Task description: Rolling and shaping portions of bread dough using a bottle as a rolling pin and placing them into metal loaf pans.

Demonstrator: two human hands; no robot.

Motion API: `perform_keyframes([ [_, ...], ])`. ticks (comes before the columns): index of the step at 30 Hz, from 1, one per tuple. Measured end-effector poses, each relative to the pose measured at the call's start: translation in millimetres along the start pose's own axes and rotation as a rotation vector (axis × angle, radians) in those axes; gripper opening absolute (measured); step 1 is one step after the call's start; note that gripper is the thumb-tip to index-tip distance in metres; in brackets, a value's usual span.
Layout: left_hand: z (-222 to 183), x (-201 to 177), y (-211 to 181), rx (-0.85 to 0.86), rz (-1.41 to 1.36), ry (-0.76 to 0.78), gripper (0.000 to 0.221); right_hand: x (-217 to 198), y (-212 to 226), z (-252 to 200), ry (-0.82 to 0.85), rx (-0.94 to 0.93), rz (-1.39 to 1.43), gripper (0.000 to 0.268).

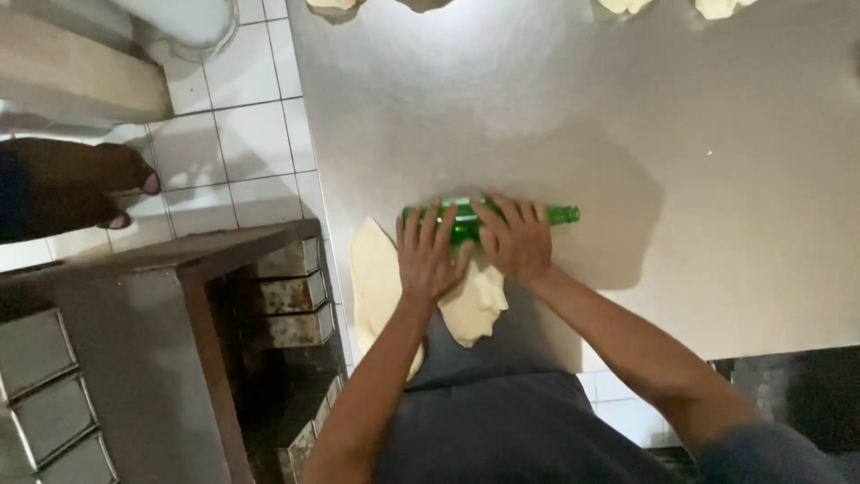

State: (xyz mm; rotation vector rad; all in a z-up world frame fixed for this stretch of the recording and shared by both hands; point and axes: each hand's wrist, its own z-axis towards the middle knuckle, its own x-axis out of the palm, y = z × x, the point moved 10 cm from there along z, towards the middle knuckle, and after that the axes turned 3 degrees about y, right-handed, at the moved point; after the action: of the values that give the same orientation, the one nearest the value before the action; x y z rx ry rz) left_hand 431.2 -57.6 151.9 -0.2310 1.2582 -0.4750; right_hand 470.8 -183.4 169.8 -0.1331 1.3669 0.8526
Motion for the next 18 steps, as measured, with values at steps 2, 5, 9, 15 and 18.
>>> perform_keyframes([
  [2,58,6,29,-0.196,0.031,0.155,0.048,7,-33,49,0.027,0.151,0.046,0.026],
  [5,96,19,50,-0.382,0.003,0.385,0.048,25,-69,81,0.228,0.385,0.103,0.03],
  [9,68,5,45,-0.538,-0.117,0.556,0.056,-21,-34,39,0.152,0.295,0.051,0.031],
  [15,-67,-12,-26,-0.182,-0.023,0.309,0.065,-6,26,-130,0.134,0.125,-0.087,0.046],
  [18,-147,-35,-52,-0.214,-0.219,0.24,0.056,-21,69,-172,0.24,0.145,-0.058,0.058],
])
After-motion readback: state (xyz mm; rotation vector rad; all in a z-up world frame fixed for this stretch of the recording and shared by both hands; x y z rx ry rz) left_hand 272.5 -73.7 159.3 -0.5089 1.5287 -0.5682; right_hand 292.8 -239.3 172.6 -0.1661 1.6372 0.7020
